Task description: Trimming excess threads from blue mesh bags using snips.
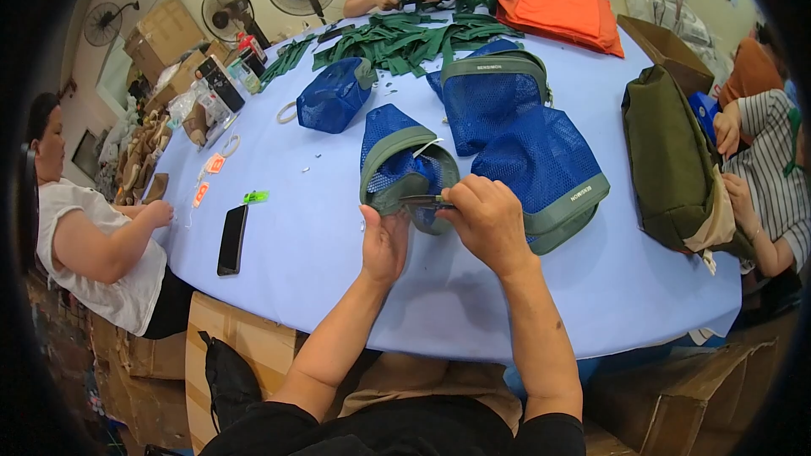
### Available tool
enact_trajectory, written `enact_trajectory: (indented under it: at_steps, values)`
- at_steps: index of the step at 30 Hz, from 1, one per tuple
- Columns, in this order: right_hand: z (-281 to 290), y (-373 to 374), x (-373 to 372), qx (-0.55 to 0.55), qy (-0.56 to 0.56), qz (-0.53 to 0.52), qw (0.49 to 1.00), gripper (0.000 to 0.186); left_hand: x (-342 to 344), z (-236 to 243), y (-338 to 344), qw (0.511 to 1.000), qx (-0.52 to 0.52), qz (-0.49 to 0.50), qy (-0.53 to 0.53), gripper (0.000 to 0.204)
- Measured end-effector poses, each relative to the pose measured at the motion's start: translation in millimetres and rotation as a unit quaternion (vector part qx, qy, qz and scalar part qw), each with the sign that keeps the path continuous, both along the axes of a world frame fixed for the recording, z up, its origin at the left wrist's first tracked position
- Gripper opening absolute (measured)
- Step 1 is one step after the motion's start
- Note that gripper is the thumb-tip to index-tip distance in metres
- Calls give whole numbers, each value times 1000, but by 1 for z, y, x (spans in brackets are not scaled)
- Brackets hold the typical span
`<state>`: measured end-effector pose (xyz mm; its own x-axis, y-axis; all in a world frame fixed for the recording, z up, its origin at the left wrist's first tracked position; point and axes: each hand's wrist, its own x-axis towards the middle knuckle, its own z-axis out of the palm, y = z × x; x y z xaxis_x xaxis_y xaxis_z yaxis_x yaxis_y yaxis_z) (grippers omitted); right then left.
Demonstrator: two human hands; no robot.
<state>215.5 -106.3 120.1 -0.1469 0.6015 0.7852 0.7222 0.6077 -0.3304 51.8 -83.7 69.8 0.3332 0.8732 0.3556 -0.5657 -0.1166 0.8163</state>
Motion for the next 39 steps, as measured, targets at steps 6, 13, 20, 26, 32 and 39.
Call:
enact_trajectory:
  at_steps: [6, 13, 20, 26, 32, 39]
  values:
    - [-1, 1, 0, 0, -13, 0, 1000, 24, 3, 0, -1, 999, -15, 29, -12, 68]
    - [0, -1, -1, -17, 1, 9, 1000, 24, 3, -1, -2, 1000, -13, 24, 1, 68]
    - [2, -5, -5, -46, 29, 37, 998, 23, 3, -7, 1, 999, 6, 32, 21, 69]
    - [4, -7, -7, -52, 30, 33, 998, 22, 3, -10, 1, 998, 39, 44, 38, 68]
    - [4, -6, -7, -37, 7, 23, 999, 22, 2, -14, 2, 996, 41, 45, 57, 68]
    - [-8, -5, -11, -85, 111, 54, 989, 20, 6, -11, 0, 998, 3, 47, 35, 71]
